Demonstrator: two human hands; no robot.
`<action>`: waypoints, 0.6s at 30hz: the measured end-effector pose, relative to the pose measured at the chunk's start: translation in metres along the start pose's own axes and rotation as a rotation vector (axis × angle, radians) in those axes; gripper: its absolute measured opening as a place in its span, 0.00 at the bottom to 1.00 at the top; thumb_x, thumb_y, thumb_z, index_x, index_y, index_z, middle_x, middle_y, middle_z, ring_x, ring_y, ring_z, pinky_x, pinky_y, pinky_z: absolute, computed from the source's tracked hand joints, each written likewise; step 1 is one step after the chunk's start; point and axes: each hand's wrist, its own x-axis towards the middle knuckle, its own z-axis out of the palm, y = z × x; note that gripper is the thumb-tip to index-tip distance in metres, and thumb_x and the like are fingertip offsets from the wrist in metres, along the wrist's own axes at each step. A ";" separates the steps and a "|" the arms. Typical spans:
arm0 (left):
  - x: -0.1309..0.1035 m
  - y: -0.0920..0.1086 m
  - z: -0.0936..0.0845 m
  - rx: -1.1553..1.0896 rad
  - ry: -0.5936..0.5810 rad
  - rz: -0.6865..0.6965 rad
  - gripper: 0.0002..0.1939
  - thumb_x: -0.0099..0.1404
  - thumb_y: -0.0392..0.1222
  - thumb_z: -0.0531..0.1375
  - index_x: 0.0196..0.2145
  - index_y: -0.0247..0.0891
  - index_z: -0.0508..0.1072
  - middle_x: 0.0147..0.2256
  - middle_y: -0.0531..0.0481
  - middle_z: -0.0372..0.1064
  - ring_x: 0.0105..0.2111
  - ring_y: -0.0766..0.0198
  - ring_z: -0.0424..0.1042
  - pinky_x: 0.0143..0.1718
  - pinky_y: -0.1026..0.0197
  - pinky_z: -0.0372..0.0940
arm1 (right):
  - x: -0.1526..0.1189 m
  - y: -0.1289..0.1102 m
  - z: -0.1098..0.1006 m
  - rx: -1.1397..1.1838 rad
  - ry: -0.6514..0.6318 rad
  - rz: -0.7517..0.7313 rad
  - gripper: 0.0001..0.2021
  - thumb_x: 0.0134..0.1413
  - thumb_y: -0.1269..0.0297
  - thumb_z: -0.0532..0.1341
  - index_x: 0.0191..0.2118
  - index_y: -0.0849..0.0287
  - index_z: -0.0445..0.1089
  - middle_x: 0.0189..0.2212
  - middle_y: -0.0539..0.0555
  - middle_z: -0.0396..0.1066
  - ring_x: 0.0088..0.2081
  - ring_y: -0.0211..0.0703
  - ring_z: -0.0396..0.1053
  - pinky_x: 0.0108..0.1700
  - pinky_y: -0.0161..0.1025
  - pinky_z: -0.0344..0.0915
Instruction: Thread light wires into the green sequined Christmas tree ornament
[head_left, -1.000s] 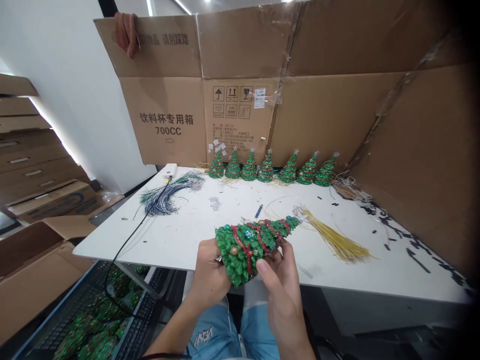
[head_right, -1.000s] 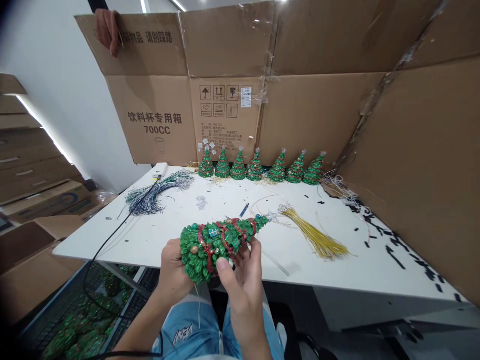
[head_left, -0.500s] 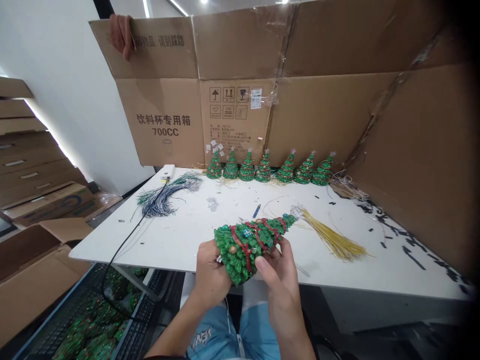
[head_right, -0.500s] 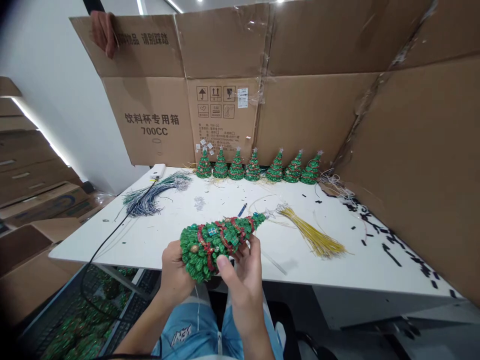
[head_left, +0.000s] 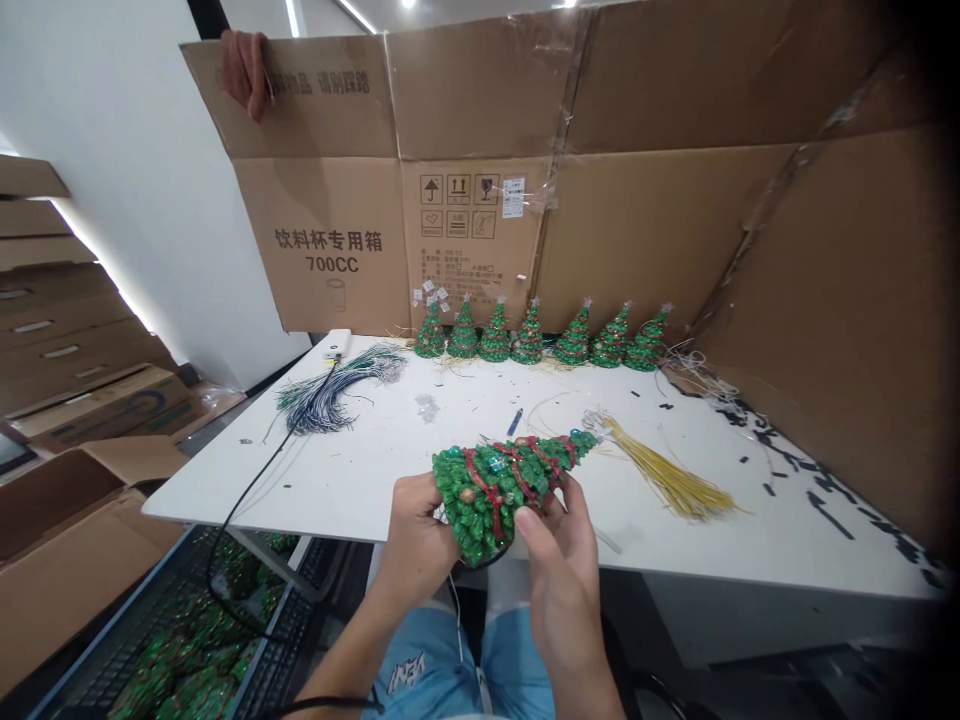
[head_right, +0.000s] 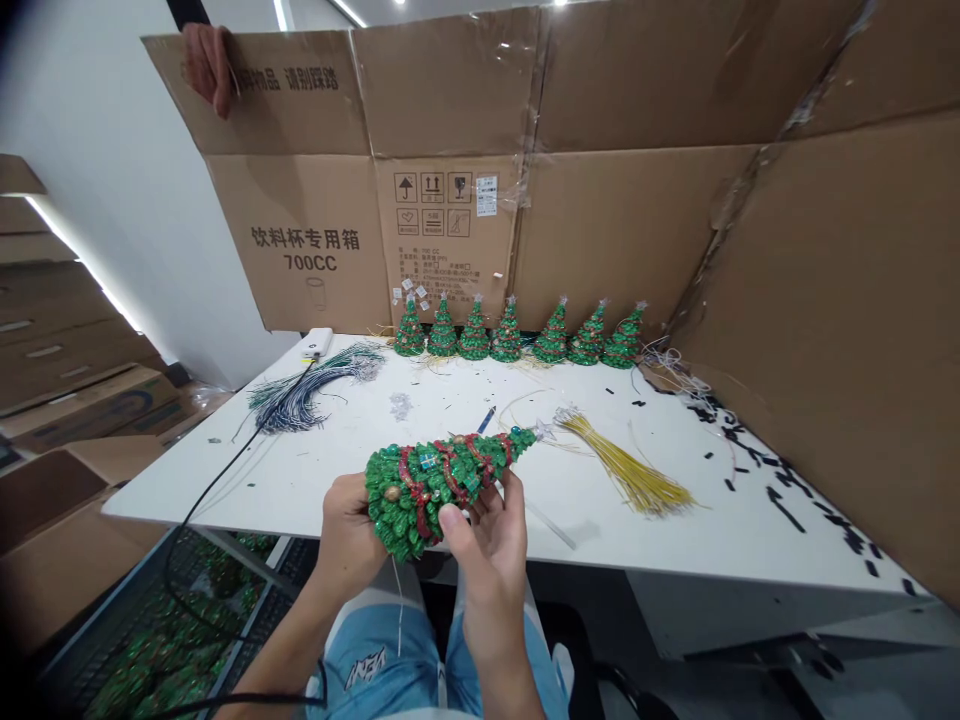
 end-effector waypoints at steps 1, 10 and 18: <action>-0.001 0.000 0.001 -0.003 0.010 0.003 0.15 0.64 0.39 0.67 0.21 0.36 0.75 0.19 0.56 0.64 0.21 0.70 0.58 0.28 0.67 0.60 | 0.000 0.000 0.000 -0.004 0.001 -0.003 0.33 0.53 0.57 0.72 0.63 0.51 0.62 0.55 0.59 0.75 0.55 0.55 0.73 0.61 0.53 0.64; -0.005 -0.005 0.009 -0.097 0.036 0.019 0.08 0.67 0.39 0.66 0.29 0.38 0.81 0.27 0.52 0.76 0.27 0.65 0.71 0.33 0.64 0.64 | 0.004 0.003 0.000 -0.026 -0.068 -0.004 0.34 0.54 0.55 0.70 0.64 0.50 0.62 0.57 0.59 0.74 0.56 0.56 0.72 0.62 0.52 0.63; -0.002 -0.002 0.007 -0.095 0.019 -0.027 0.08 0.65 0.40 0.67 0.29 0.38 0.82 0.27 0.52 0.77 0.25 0.66 0.68 0.31 0.64 0.64 | 0.003 0.008 -0.001 -0.007 -0.036 0.008 0.33 0.53 0.56 0.71 0.63 0.51 0.63 0.55 0.59 0.76 0.55 0.55 0.73 0.61 0.54 0.64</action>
